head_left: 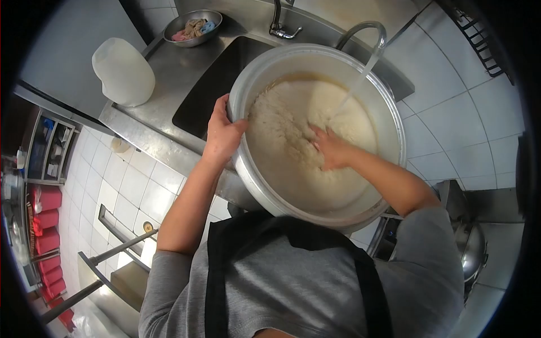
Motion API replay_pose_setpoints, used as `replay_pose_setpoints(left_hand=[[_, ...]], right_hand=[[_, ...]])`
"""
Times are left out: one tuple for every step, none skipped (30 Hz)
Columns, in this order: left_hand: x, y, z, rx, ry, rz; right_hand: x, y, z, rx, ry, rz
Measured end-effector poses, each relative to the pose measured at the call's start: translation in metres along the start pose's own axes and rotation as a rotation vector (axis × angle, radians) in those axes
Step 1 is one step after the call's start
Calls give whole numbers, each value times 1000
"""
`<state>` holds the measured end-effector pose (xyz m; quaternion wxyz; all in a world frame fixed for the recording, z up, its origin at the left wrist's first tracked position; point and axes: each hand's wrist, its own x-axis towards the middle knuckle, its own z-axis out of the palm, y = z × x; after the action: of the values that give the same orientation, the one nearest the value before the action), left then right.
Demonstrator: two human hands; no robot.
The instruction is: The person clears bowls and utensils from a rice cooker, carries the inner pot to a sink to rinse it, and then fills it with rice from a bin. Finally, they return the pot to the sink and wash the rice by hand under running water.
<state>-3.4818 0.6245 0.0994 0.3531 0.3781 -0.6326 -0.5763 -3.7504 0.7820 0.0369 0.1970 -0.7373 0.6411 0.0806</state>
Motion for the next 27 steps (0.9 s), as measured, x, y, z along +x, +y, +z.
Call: replay_pose_setpoints(left_hand=[[0, 1, 0, -23, -7, -18], [-2, 4, 1, -45, -14, -37], [-2, 6, 2, -66, -22, -56], [-3, 8, 2, -53, -20, -56], [-3, 9, 3, -39, -17, -57], [-3, 10, 2, -26, -13, -58], [-3, 9, 2, -7, -6, -39], [-3, 8, 2, 12, 0, -20], [-2, 7, 2, 31, 4, -2], [-2, 5, 2, 39, 7, 4], [-1, 2, 1, 47, 11, 11], [0, 1, 1, 55, 15, 18], [-1, 2, 1, 56, 13, 7], [-2, 4, 1, 56, 10, -5], [-2, 5, 1, 57, 7, -17], [-2, 5, 1, 63, 7, -7], [-1, 3, 0, 70, 5, 1], [-1, 2, -1, 78, 3, 8], [-2, 3, -1, 61, -4, 5], [-2, 5, -1, 43, -11, 3], [-2, 7, 0, 24, -18, 2], [-2, 6, 0, 12, -20, 4], [-1, 5, 0, 0, -22, 4], [-1, 3, 1, -11, -23, 4], [0, 1, 1, -12, -20, 10], [0, -1, 1, -12, -17, 17], [1, -2, 0, -14, -12, 25]], right_hand=[[-16, -5, 6, 5, -23, -25], [-27, -19, 1, -43, -155, -51], [-38, -36, -14, -90, -287, -77], [-43, -48, -21, -140, -418, -104], [-40, -51, -9, -164, -414, -187], [-33, -50, 11, -188, -409, -271], [-25, -50, 28, -211, -404, -355], [-13, -54, 33, -157, -480, -297], [3, -60, 39, -103, -555, -237], [21, -69, 42, -107, -615, -186], [41, -76, 43, -124, -619, -147], [62, -80, 44, -124, -598, -100], [81, -79, 43, -105, -549, -50], [98, -73, 42, -74, -490, 4], [113, -64, 37, -40, -431, 64], [126, -52, 32, -13, -372, 123], [138, -37, 26, 7, -317, 177], [147, -19, 20, 22, -273, 233], [150, 0, 12, 38, -238, 284], [149, 20, 2, 47, -209, 331], [142, 39, -9, 58, -192, 374], [129, 58, -20, 86, -173, 412], [116, 76, -28, 125, -158, 442], [101, 92, -35, 205, -142, 458], [86, 108, -38, 296, -142, 447], [72, 122, -38, 383, -154, 421], [63, 138, -34, 391, -186, 369]])
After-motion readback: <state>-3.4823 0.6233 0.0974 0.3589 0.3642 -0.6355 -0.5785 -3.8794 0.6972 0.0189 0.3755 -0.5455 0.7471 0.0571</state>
